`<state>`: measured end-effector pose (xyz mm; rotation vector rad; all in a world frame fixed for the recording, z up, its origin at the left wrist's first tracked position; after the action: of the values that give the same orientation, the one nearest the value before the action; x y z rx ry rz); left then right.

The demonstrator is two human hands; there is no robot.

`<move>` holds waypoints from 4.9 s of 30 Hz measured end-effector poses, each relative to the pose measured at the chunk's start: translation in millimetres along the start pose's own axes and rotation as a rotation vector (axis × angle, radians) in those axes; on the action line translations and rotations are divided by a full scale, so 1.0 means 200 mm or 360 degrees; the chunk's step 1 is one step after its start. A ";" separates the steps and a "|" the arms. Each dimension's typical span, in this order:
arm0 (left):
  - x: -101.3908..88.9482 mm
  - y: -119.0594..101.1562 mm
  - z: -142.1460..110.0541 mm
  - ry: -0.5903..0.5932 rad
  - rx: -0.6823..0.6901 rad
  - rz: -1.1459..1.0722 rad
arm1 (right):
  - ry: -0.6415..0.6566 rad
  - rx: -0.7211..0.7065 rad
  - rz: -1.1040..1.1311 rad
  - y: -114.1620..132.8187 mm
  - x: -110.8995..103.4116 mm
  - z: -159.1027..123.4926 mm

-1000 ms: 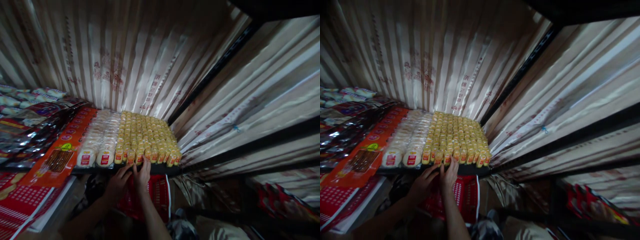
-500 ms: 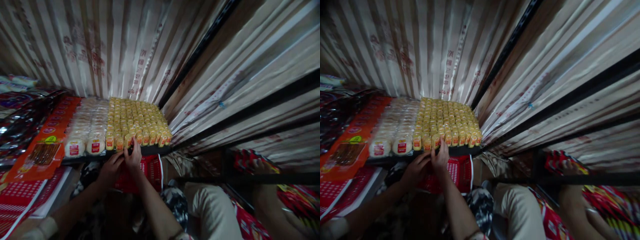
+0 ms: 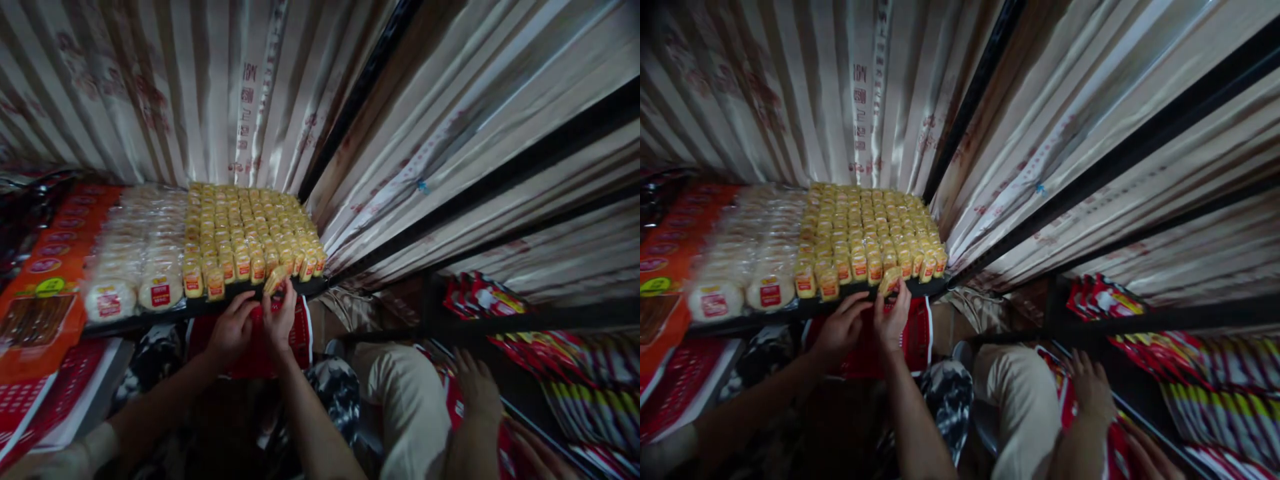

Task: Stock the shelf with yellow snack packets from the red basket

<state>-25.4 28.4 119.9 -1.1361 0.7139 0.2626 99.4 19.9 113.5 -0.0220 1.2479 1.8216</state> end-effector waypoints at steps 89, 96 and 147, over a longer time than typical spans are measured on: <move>-0.13 0.13 0.04 -0.0746 -0.0581 0.0551 | 0.0172 -0.0121 -0.0056 -0.28 -0.06 -0.36; -0.10 0.13 0.02 -0.0700 -0.0560 0.0602 | 0.0273 -0.0148 -0.0036 -0.23 -0.06 -0.36; 0.22 -0.07 0.37 -0.0176 -0.0029 0.0688 | 0.0050 -0.0181 -0.0551 -0.33 -0.06 0.24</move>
<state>43.9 80.7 119.2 -0.9670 0.8558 0.6927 172.7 54.1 94.9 -0.3126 1.0843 1.5914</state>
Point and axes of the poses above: each hand's wrist, its own z-axis towards the middle knuckle, its own x-axis out of the palm, y = z × x, the point moved 1 cm from there along z, towards the middle knuckle, and after that the axes turned 6 degrees about -x, right-handed, at the moved point
